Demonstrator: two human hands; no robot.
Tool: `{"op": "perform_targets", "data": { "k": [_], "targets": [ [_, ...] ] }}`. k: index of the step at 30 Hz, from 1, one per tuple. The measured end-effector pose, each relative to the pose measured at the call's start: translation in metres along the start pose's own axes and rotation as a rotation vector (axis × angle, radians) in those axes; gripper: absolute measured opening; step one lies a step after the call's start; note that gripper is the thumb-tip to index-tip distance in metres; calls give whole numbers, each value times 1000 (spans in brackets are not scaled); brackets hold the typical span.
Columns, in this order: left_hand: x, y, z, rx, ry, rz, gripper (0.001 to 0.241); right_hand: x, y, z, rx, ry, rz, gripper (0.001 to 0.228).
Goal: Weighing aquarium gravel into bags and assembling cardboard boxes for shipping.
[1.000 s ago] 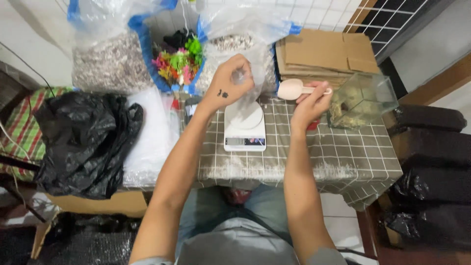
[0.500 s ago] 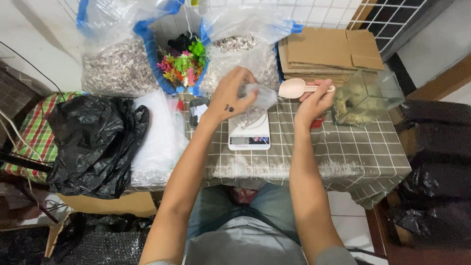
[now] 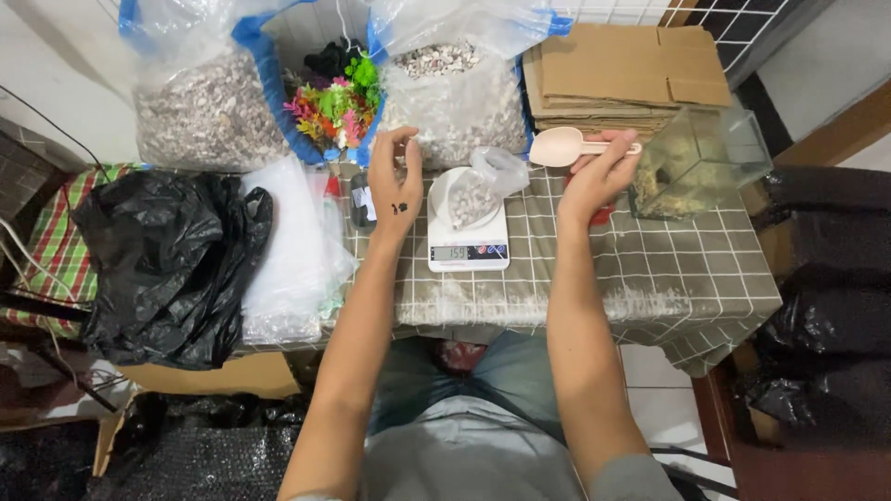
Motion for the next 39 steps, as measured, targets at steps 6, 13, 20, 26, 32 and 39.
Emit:
{"op": "perform_targets", "data": {
  "k": [6, 13, 20, 26, 32, 39],
  "targets": [
    [0, 6, -3, 6, 9, 21, 20, 2, 2, 3, 27, 34, -2, 38],
    [0, 8, -6, -114, -85, 43, 19, 6, -4, -23, 170, 144, 33, 43],
    [18, 7, -34, -113, -115, 224, 10, 4, -5, -18, 169, 142, 68, 42],
    [46, 30, -30, 27, -360, 549, 37, 5, -5, -17, 298, 115, 75, 40],
    [43, 44, -21, 183, -389, 710, 31, -7, -5, 10, 439, 177, 110, 36],
    [42, 42, -16, 138, -321, 582, 16, -33, 7, 40, 190, 35, 425, 38]
  ]
}}
Point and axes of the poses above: each hand's wrist, its own x-axis towards the middle knuckle, its own y-axis out of the palm, z = x × y, the point moved 2 cm from there along x, towards the middle knuckle, and after that the axes turned 15 degrees about z, right-handed, at the moved point
